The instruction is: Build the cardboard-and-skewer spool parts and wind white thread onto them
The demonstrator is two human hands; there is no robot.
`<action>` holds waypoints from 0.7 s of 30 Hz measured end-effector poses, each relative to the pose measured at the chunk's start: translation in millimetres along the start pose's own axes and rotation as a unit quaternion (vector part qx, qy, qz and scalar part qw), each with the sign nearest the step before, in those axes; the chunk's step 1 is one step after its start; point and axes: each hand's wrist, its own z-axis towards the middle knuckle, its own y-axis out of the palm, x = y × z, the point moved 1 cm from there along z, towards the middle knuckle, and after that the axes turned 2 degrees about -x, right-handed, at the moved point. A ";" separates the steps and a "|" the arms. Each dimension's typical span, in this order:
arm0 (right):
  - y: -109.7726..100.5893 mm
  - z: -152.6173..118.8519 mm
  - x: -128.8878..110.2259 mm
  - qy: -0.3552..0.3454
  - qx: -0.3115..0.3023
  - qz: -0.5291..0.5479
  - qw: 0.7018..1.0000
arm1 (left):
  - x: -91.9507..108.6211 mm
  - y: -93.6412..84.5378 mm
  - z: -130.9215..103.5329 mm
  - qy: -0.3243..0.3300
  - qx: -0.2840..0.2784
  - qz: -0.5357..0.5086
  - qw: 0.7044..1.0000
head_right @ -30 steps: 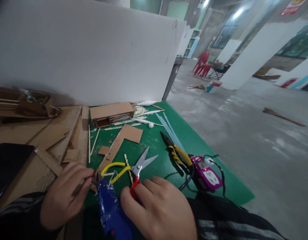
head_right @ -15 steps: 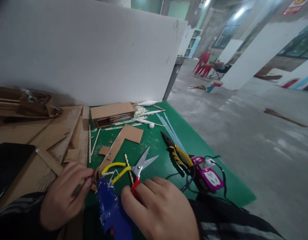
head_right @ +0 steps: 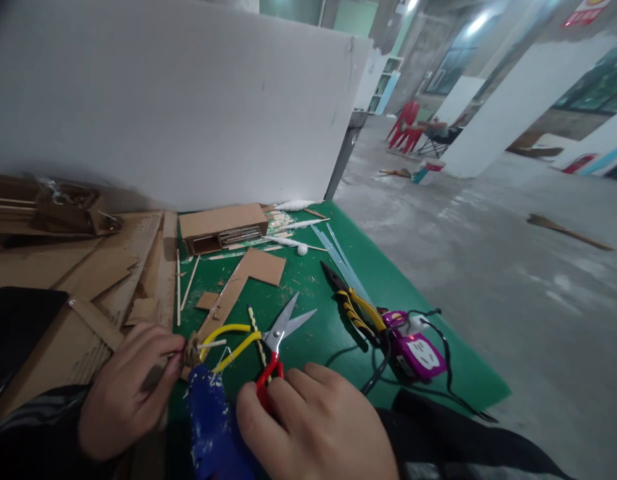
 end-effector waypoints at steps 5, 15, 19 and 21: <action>3.6 -1.8 -0.7 0.008 -0.007 -0.004 1.000 | 0.5 1.3 -0.5 0.010 -0.001 0.002 1.000; 1.3 -3.4 -3.0 0.041 -0.027 -0.016 0.999 | 5.0 3.2 -1.2 -0.004 0.006 -0.001 1.000; 0.9 -7.3 -7.1 0.056 -0.022 -0.020 0.998 | 6.2 3.7 -2.0 -0.003 0.023 0.002 1.000; 1.0 -8.6 -8.8 0.065 -0.027 -0.019 0.997 | 5.5 3.5 -1.6 0.013 0.020 0.011 1.000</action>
